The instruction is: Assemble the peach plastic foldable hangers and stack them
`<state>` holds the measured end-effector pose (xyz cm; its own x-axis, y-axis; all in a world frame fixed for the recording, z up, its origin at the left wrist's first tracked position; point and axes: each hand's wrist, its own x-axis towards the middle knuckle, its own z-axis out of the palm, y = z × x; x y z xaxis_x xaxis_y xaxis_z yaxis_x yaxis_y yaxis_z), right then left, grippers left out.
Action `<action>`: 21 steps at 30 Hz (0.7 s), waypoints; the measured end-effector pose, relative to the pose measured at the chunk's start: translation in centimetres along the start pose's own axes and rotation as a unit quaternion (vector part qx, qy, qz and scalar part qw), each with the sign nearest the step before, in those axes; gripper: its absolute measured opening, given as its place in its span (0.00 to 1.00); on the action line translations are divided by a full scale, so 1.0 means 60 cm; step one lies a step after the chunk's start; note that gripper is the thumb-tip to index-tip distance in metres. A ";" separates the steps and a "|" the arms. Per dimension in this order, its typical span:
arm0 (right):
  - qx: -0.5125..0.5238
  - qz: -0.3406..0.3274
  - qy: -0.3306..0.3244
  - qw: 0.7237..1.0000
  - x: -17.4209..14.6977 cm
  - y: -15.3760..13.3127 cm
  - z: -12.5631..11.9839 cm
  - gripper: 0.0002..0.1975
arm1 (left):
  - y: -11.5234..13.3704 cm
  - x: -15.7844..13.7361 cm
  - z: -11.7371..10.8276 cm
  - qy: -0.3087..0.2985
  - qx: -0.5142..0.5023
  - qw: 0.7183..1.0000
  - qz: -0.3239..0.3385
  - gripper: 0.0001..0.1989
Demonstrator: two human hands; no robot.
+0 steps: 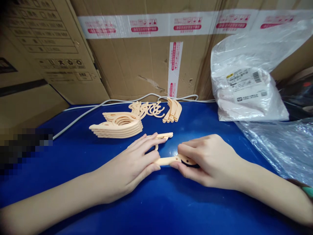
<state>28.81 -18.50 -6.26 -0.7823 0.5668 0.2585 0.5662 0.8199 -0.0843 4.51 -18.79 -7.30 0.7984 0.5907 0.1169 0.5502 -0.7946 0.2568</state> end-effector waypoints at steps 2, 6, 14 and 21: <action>0.018 0.001 0.000 1.000 0.001 -0.001 0.000 0.17 | 0.000 0.000 0.000 -0.001 -0.002 1.000 0.008 0.17; 0.041 0.007 -0.006 0.999 0.002 -0.004 0.000 0.18 | 0.000 -0.004 0.001 0.001 -0.015 1.000 0.019 0.16; 0.066 -0.019 -0.040 0.997 0.002 -0.022 0.003 0.16 | 0.002 -0.004 -0.006 0.022 -0.103 0.994 -0.031 0.11; 0.152 -0.029 -0.102 0.983 0.005 -0.037 -0.001 0.20 | -0.015 0.002 0.006 0.106 -0.186 0.975 -0.061 0.15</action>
<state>27.34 -20.14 -5.97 -0.8644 0.4970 0.0763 0.4393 0.8203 -0.3662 4.21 -18.03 -7.86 0.6424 0.7250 0.2482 0.4799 -0.6331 0.6073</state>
